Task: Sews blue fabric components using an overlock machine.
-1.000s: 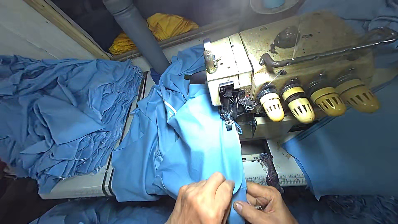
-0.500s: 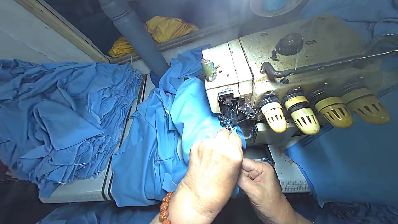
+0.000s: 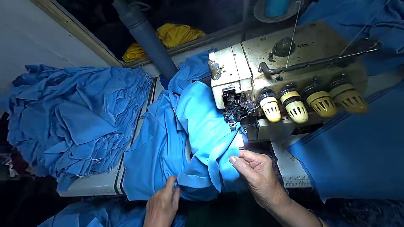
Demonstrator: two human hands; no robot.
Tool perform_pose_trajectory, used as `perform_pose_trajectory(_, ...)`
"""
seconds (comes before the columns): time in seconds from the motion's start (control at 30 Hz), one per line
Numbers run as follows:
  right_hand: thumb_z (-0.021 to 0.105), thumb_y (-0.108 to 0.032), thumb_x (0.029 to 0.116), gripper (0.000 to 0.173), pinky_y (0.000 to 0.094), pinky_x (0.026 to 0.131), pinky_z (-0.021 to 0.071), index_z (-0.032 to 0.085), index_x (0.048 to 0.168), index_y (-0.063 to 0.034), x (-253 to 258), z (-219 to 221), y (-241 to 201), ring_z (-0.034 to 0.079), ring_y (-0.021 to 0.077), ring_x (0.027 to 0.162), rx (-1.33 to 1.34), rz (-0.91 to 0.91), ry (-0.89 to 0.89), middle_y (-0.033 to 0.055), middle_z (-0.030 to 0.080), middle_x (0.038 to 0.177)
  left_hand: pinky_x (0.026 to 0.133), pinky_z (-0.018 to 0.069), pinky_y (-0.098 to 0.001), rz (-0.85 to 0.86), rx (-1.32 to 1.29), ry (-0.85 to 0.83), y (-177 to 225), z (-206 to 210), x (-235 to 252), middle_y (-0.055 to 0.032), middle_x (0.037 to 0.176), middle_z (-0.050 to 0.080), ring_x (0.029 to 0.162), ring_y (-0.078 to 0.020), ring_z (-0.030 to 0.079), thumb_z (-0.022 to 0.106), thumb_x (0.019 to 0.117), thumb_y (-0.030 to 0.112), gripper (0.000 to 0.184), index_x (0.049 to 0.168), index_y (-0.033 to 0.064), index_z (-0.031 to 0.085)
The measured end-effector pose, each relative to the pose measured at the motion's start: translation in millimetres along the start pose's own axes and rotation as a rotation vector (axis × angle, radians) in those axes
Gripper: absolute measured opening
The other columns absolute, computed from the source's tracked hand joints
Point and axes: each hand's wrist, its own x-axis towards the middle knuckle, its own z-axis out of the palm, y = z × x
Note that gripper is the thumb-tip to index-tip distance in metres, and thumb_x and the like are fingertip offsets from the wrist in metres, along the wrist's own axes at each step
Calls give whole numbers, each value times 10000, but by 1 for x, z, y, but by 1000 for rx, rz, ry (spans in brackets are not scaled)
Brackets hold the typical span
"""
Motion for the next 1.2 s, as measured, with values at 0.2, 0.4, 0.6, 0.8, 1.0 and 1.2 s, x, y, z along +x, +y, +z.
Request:
perform_pose_trajectory(0.2, 648, -117, 956, 123, 89, 500, 401, 679, 840, -92, -24, -24, -21, 485, -95, 540, -1, -118, -420, -121, 548, 610, 686, 507, -258, -84, -241, 613, -41, -64, 28, -190, 820, 647, 709, -74, 578, 525, 989, 44, 272, 1097, -197, 589)
perform_pose_trajectory(0.4, 656, -127, 937, 184, 226, 513, 452, 685, 820, 12, -70, -44, 28, 532, 42, 526, -415, -9, -419, 28, 597, 609, 884, 529, -593, -214, -211, 459, -51, -103, 73, -335, 1208, 636, 995, -420, 679, 559, 986, -6, 326, 1290, -121, 545)
perform_pose_trajectory(0.6, 662, -153, 924, 212, 448, 574, 553, 714, 824, 26, -88, -64, 56, 689, 246, 599, -837, -28, -295, 146, 691, 677, 914, 583, -346, 417, -301, 472, 64, -22, 48, -134, 1080, 723, 1042, -188, 695, 722, 899, 308, 336, 1028, -3, 720)
perform_pose_trajectory(0.8, 663, -101, 963, 186, 341, 697, 584, 729, 870, 46, -93, -75, 48, 732, 202, 732, -634, -135, -508, 172, 736, 786, 1102, 409, -432, 408, -142, 710, 75, 36, 61, -153, 1255, 678, 1257, -299, 578, 647, 917, 211, 114, 961, 122, 704)
perform_pose_trajectory(1.0, 681, -155, 973, 193, 167, 721, 566, 724, 1029, 25, -84, -68, 17, 682, 32, 759, -610, -263, -50, 78, 728, 834, 1059, 375, -394, 390, -212, 565, 62, -24, 47, -1, 925, 760, 985, -84, 675, 617, 969, 189, 163, 875, 145, 742)
perform_pose_trajectory(1.2, 678, -190, 962, 404, 280, 958, 595, 658, 1239, 103, -34, -43, 25, 717, 120, 1090, -335, -281, 18, 126, 739, 1183, 1067, 307, -463, 616, -62, 213, 60, -94, 53, -46, 831, 702, 907, -147, 631, 576, 1024, 215, 209, 917, 126, 733)
